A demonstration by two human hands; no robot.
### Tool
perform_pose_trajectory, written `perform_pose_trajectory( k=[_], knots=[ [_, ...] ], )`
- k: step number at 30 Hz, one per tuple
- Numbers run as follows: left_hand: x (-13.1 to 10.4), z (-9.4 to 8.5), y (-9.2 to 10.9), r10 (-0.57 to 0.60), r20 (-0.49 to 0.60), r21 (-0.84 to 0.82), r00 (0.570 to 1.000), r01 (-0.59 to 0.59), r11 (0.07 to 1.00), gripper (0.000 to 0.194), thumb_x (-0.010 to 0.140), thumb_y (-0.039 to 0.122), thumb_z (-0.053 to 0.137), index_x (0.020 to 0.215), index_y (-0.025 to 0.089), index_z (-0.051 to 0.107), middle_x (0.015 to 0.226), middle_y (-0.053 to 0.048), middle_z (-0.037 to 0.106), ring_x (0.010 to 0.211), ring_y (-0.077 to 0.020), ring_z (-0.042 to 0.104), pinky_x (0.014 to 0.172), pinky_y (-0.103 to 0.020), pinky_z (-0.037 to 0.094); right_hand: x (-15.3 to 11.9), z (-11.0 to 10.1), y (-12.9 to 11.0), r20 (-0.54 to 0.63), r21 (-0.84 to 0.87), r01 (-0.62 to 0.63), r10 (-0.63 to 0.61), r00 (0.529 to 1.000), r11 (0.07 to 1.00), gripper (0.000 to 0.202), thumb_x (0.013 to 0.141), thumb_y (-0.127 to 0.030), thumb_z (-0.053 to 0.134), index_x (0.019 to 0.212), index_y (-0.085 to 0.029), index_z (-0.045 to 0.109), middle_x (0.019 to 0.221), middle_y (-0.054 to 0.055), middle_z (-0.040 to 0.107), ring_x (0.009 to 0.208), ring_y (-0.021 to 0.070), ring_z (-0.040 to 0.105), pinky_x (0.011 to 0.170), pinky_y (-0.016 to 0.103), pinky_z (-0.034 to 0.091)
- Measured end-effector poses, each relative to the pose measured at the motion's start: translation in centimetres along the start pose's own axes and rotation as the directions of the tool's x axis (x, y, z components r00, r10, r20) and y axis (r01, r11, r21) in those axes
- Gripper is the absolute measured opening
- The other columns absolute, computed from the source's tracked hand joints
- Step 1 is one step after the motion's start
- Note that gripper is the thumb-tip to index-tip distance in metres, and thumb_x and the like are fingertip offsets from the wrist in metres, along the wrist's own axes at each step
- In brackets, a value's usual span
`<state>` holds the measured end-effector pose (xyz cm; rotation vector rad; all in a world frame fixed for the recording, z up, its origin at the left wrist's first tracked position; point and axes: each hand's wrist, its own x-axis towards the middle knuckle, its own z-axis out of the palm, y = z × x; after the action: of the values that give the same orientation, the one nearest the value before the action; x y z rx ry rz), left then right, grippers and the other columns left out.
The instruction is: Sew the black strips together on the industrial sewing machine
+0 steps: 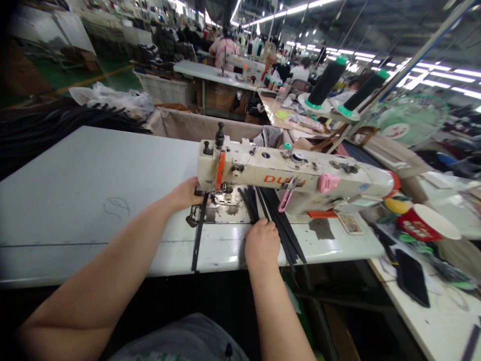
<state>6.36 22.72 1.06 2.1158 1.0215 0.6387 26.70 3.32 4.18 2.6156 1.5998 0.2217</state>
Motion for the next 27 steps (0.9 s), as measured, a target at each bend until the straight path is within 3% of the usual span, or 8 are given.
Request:
perform_pose_trajectory(
  k=[6, 11, 15, 18, 21, 24, 26, 27],
  knots=[
    [-0.5, -2.6, -0.3, -0.033, 0.113, -0.211, 0.993, 0.057, 0.976, 0.051, 0.076, 0.055, 0.07, 0.112, 0.019, 0.076, 0.135, -0.008, 0.068, 0.128, -0.0325, 0.057, 0.117, -0.042, 0.038, -0.4, -0.2, 0.1, 0.029, 0.038, -0.011, 0.01, 1.0, 0.999, 0.014, 0.093, -0.013, 0.054, 0.103, -0.006, 0.061, 0.102, 0.026, 0.067, 0.099, 0.035, 0.071, 0.08, 0.037, 0.054],
    [-0.7, -2.6, -0.7, -0.125, 0.027, -0.372, 0.992, 0.126, 0.92, 0.039, 0.079, 0.053, 0.069, 0.099, 0.021, 0.08, 0.115, -0.006, 0.076, 0.119, -0.0308, 0.063, 0.114, -0.039, 0.041, -0.2, -0.4, 0.3, 0.087, 0.149, -0.042, 0.029, 0.996, 0.988, 0.02, 0.09, -0.012, 0.055, 0.106, -0.002, 0.06, 0.1, 0.028, 0.069, 0.094, 0.0362, 0.073, 0.079, 0.038, 0.054],
    [-0.5, -2.7, -0.4, -0.269, -0.095, -0.713, 0.958, 0.123, 0.69, 0.034, 0.068, 0.029, 0.074, 0.1, 0.018, 0.077, 0.106, -0.008, 0.077, 0.112, -0.0274, 0.067, 0.107, -0.04, 0.047, -0.1, -0.6, 0.6, 0.113, 0.285, -0.082, 0.052, 0.992, 0.955, 0.02, 0.089, -0.013, 0.053, 0.105, -0.003, 0.061, 0.106, 0.031, 0.068, 0.102, 0.0403, 0.071, 0.084, 0.043, 0.052],
    [-0.4, -2.9, 0.4, -0.329, -0.14, -0.85, 0.934, 0.057, 0.524, 0.043, 0.056, 0.012, 0.069, 0.098, 0.018, 0.076, 0.103, -0.006, 0.075, 0.103, -0.0218, 0.069, 0.099, -0.035, 0.051, 0.0, -0.8, 1.2, 0.161, 0.437, -0.148, 0.084, 0.983, 0.887, 0.018, 0.09, -0.015, 0.053, 0.105, -0.007, 0.059, 0.094, 0.026, 0.072, 0.093, 0.0383, 0.072, 0.081, 0.044, 0.052],
    [-0.5, -2.9, 0.8, -0.284, -0.188, -0.862, 0.94, -0.02, 0.506, 0.029, 0.055, 0.011, 0.07, 0.083, 0.017, 0.076, 0.093, -0.004, 0.075, 0.095, -0.0189, 0.069, 0.094, -0.033, 0.051, -0.3, -0.9, 1.6, 0.258, 0.647, -0.212, 0.052, 0.965, 0.733, 0.012, 0.092, -0.024, 0.052, 0.096, -0.015, 0.059, 0.071, 0.012, 0.071, 0.069, 0.0288, 0.073, 0.069, 0.038, 0.054],
    [-0.5, -2.4, 0.5, -0.166, -0.208, -0.785, 0.964, -0.064, 0.616, 0.003, 0.06, 0.017, 0.072, 0.06, 0.016, 0.069, 0.089, -0.005, 0.074, 0.093, -0.0202, 0.068, 0.097, -0.035, 0.051, -1.6, -1.0, 1.5, 0.319, 0.814, -0.261, -0.024, 0.947, 0.518, 0.024, 0.096, -0.042, 0.049, 0.09, -0.02, 0.057, 0.068, 0.004, 0.07, 0.057, 0.0206, 0.069, 0.059, 0.032, 0.055],
    [-0.3, -1.8, 0.0, -0.177, -0.207, -0.669, 0.962, -0.007, 0.743, 0.006, 0.063, 0.02, 0.069, 0.059, 0.017, 0.068, 0.085, -0.005, 0.074, 0.091, -0.0224, 0.068, 0.099, -0.038, 0.05, -3.1, -1.0, 1.2, 0.381, 0.889, -0.349, -0.056, 0.923, 0.297, 0.034, 0.092, -0.054, 0.054, 0.091, -0.02, 0.057, 0.071, 0.004, 0.071, 0.057, 0.018, 0.068, 0.056, 0.029, 0.055],
    [-0.2, -1.4, -0.2, -0.206, -0.211, -0.595, 0.956, 0.041, 0.803, 0.004, 0.064, 0.021, 0.069, 0.064, 0.018, 0.07, 0.083, -0.005, 0.074, 0.091, -0.0238, 0.068, 0.1, -0.039, 0.05, -3.9, -0.9, 1.1, 0.443, 0.894, -0.433, -0.081, 0.893, 0.116, 0.037, 0.087, -0.056, 0.063, 0.09, -0.019, 0.058, 0.072, 0.004, 0.071, 0.057, 0.0167, 0.067, 0.054, 0.027, 0.054]
  ],
)
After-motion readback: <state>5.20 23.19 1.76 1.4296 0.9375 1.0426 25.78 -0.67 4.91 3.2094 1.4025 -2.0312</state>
